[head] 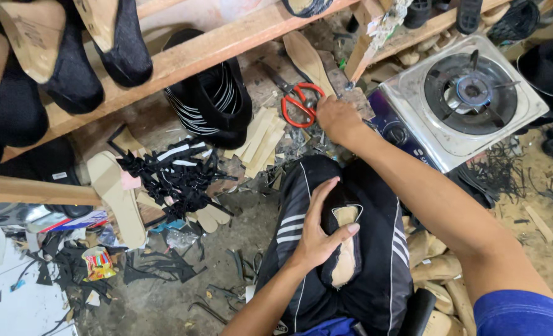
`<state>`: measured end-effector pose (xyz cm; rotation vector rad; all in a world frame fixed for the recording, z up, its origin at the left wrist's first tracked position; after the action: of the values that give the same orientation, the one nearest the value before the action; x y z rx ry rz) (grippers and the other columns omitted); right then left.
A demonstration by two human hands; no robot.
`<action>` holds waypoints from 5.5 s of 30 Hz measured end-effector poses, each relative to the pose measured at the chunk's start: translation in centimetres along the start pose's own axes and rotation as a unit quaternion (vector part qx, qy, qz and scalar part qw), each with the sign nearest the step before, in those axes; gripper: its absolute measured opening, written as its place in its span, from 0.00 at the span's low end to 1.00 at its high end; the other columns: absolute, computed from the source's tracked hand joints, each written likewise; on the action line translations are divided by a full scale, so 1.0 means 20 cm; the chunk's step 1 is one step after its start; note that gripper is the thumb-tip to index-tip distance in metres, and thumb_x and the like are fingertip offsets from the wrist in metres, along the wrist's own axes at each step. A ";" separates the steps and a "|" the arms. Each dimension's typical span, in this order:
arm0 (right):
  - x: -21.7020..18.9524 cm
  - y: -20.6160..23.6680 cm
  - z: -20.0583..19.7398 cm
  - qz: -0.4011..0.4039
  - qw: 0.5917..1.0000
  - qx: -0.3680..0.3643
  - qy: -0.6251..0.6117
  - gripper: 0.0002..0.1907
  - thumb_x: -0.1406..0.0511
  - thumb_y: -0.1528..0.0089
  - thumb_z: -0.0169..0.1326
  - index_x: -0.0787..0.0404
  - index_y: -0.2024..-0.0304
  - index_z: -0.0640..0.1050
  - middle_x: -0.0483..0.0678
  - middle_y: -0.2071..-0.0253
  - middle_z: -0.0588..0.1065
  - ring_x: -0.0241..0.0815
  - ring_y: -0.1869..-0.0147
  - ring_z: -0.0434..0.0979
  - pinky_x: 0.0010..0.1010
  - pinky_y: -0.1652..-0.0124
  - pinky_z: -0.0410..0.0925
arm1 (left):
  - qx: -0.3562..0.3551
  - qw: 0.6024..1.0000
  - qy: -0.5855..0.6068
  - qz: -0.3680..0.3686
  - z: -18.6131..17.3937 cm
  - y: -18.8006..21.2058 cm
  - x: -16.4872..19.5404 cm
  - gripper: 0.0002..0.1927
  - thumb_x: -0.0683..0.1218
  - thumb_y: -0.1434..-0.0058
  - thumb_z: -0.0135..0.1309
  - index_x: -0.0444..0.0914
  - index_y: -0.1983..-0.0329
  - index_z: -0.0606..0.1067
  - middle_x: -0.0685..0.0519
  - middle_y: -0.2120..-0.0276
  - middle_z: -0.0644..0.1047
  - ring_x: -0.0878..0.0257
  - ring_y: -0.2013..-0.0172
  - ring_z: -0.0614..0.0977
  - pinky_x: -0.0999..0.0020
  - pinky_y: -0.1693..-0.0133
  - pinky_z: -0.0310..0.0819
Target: The person sits on the floor holding a black fabric shoe upper on their lap. They hammer the shoe with a hammer, use pincers to grip and pull the material, briefly hold the shoe near a gas burner, and finally attach and press a decorative bow onto the toe of the shoe.
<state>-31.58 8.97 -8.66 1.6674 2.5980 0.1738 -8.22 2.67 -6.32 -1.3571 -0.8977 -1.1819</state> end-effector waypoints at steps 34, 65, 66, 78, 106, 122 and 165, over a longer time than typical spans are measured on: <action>-0.08 1.93 -0.41 0.153 0.832 -0.226 -0.482 0.15 0.55 0.35 0.51 0.56 0.53 0.77 0.45 0.63 0.79 0.36 0.55 0.81 0.30 0.51 0.72 | -0.133 0.986 -0.044 -0.089 0.34 -0.06 0.09 0.30 0.58 0.26 0.42 0.32 0.66 0.84 0.54 0.78 0.74 0.69 0.72 0.73 0.71 0.67 0.67; -0.11 1.64 -0.38 -0.042 0.966 -0.038 -0.253 0.13 0.74 0.44 0.52 0.69 0.58 0.67 0.63 0.66 0.73 0.67 0.62 0.77 0.51 0.66 0.69 | -0.076 0.984 0.019 -0.161 0.30 -0.18 -0.42 0.33 0.61 0.28 0.44 0.30 0.73 0.81 0.56 0.81 0.77 0.71 0.76 0.74 0.71 0.71 0.69; -0.09 1.63 -0.36 -0.035 0.964 -0.054 -0.260 0.11 0.71 0.42 0.52 0.68 0.59 0.67 0.62 0.66 0.73 0.67 0.61 0.76 0.51 0.65 0.68 | -0.080 0.980 0.046 -0.174 0.31 -0.19 -0.44 0.33 0.61 0.28 0.45 0.29 0.73 0.81 0.56 0.81 0.76 0.70 0.77 0.72 0.71 0.72 0.66; -0.13 1.52 -0.38 -0.139 0.977 -0.007 0.163 0.10 0.68 0.48 0.53 0.62 0.64 0.70 0.49 0.66 0.71 0.46 0.61 0.76 0.34 0.63 0.69 | -0.070 0.980 -0.010 -0.185 0.29 -0.24 -0.60 0.31 0.60 0.28 0.46 0.32 0.74 0.79 0.58 0.85 0.67 0.71 0.81 0.65 0.69 0.77 0.58; -0.09 1.46 -0.10 -0.035 0.968 -0.197 0.152 0.15 0.69 0.49 0.55 0.65 0.60 0.71 0.53 0.66 0.76 0.47 0.63 0.82 0.31 0.68 0.76 | -0.015 0.978 -0.112 -0.174 0.27 -0.24 -0.63 0.31 0.61 0.29 0.45 0.29 0.71 0.78 0.41 0.83 0.73 0.56 0.79 0.78 0.59 0.69 0.71; -0.02 1.50 -0.20 -0.086 0.968 -0.204 0.120 0.14 0.68 0.47 0.56 0.65 0.60 0.70 0.54 0.66 0.75 0.49 0.62 0.82 0.34 0.66 0.75 | -0.051 0.979 -0.077 -0.184 0.31 -0.23 -0.63 0.33 0.60 0.27 0.45 0.28 0.76 0.75 0.49 0.87 0.65 0.64 0.82 0.66 0.60 0.76 0.63; 0.08 1.46 -0.19 -0.035 0.964 -0.207 -0.166 0.15 0.68 0.40 0.54 0.66 0.52 0.69 0.64 0.61 0.77 0.65 0.53 0.79 0.50 0.58 0.71 | -0.056 0.980 -0.051 -0.182 0.30 -0.22 -0.59 0.31 0.59 0.27 0.44 0.30 0.74 0.79 0.53 0.87 0.66 0.66 0.83 0.67 0.64 0.77 0.62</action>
<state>-6.27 22.31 -1.27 1.3268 2.1823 0.3689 -14.17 10.33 -16.27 -1.3910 -1.2041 -1.4683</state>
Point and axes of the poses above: each hand's wrist, its own y-axis away from the middle knuckle, its own z-axis out of the palm, x = y × z, the point moved 9 cm from there along -y, towards the middle knuckle
